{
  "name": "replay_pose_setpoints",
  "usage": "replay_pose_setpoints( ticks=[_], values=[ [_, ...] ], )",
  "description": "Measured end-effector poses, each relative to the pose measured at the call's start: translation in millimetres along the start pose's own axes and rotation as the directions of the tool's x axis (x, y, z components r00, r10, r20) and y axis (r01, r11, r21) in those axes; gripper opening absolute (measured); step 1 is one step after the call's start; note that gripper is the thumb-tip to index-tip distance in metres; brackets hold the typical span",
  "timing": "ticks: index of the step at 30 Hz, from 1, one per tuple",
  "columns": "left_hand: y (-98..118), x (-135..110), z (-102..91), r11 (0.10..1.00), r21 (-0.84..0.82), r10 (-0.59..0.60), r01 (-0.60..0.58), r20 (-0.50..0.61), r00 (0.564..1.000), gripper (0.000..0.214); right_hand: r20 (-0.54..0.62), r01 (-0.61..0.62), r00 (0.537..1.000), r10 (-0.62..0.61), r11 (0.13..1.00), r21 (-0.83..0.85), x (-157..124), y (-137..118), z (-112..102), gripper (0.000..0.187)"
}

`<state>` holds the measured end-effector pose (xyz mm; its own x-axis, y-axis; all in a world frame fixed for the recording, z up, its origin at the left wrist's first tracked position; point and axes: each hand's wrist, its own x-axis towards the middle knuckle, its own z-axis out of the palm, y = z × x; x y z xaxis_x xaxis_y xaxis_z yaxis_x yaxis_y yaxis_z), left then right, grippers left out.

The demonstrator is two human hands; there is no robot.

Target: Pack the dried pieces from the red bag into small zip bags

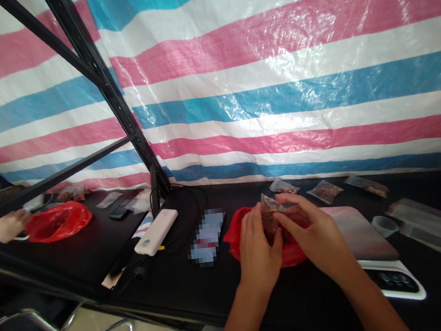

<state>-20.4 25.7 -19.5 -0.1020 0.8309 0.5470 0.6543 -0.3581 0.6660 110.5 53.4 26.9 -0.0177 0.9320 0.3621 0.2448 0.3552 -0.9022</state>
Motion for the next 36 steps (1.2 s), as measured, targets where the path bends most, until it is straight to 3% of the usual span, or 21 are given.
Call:
replay_pose_setpoints(
  ticks=[6,13,17,28,36],
  values=[
    [3,0,-3.6,0.999,-0.039,-0.026,0.024,-0.041,0.999,0.060,-0.034,0.042,0.998,-0.043,0.999,-0.027,-2,-7,1,0.030],
    [3,0,-9.4,0.996,-0.078,-0.046,0.045,-0.016,0.999,0.069,-0.022,0.086,0.996,-0.087,0.995,-0.051,-4,-10,1,0.030],
    [4,1,-11.5,0.986,-0.121,-0.118,0.118,0.010,0.993,0.062,-0.037,0.078,0.996,-0.080,0.995,-0.057,-3,-10,2,0.026],
    [-2,0,-10.7,0.978,-0.131,-0.159,0.160,0.015,0.987,0.051,-0.009,0.179,0.983,-0.181,0.979,-0.098,-4,-15,1,0.021],
    [-4,1,-11.9,0.994,-0.073,-0.077,0.077,0.009,0.997,0.043,-0.012,0.219,0.975,-0.223,0.968,-0.126,-5,-18,0,0.019]
  ],
)
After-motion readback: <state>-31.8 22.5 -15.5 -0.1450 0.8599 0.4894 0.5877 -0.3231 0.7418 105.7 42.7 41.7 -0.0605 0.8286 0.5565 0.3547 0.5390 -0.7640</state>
